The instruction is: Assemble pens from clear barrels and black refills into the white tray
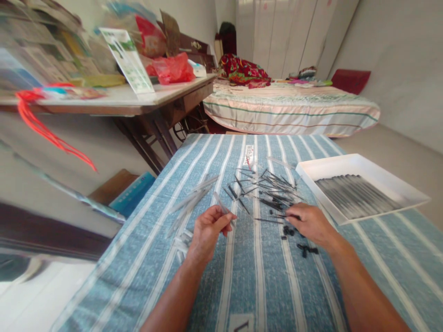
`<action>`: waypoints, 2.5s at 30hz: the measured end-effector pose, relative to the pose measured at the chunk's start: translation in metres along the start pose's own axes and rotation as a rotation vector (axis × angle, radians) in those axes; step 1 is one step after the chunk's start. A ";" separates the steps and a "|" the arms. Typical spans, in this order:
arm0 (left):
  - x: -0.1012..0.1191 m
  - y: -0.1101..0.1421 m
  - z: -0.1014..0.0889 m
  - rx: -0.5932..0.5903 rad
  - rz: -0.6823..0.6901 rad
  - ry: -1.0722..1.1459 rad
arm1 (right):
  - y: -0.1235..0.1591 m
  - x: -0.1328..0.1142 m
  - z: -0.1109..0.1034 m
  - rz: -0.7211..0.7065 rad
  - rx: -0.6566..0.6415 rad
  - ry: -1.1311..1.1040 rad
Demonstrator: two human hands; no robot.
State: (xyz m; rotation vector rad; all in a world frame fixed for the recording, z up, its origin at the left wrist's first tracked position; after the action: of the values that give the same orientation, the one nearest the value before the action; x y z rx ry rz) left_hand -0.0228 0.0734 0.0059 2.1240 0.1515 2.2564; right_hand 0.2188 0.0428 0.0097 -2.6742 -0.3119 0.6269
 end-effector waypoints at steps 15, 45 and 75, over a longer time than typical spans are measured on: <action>-0.009 -0.002 -0.003 0.002 -0.049 0.081 | 0.012 -0.020 0.022 -0.012 -0.286 0.345; -0.007 0.015 0.021 -0.227 -0.062 -0.228 | 0.005 -0.015 0.008 0.234 -0.128 -0.019; -0.019 0.046 0.047 -0.625 -0.063 -0.425 | 0.010 -0.046 0.025 0.509 0.077 -1.338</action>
State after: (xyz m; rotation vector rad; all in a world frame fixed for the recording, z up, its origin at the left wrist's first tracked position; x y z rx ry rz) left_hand 0.0271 0.0276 -0.0061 2.1115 -0.4324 1.4841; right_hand 0.1678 0.0281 0.0028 -1.8187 0.0942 2.4236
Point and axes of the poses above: each hand's wrist, its own y-axis away from the middle knuckle, its own z-axis out of the palm, x = y × z, the point moved 8 cm from there along -y, towards the middle knuckle, and after that the axes turned 12 degrees about x, right-handed, at the moved point
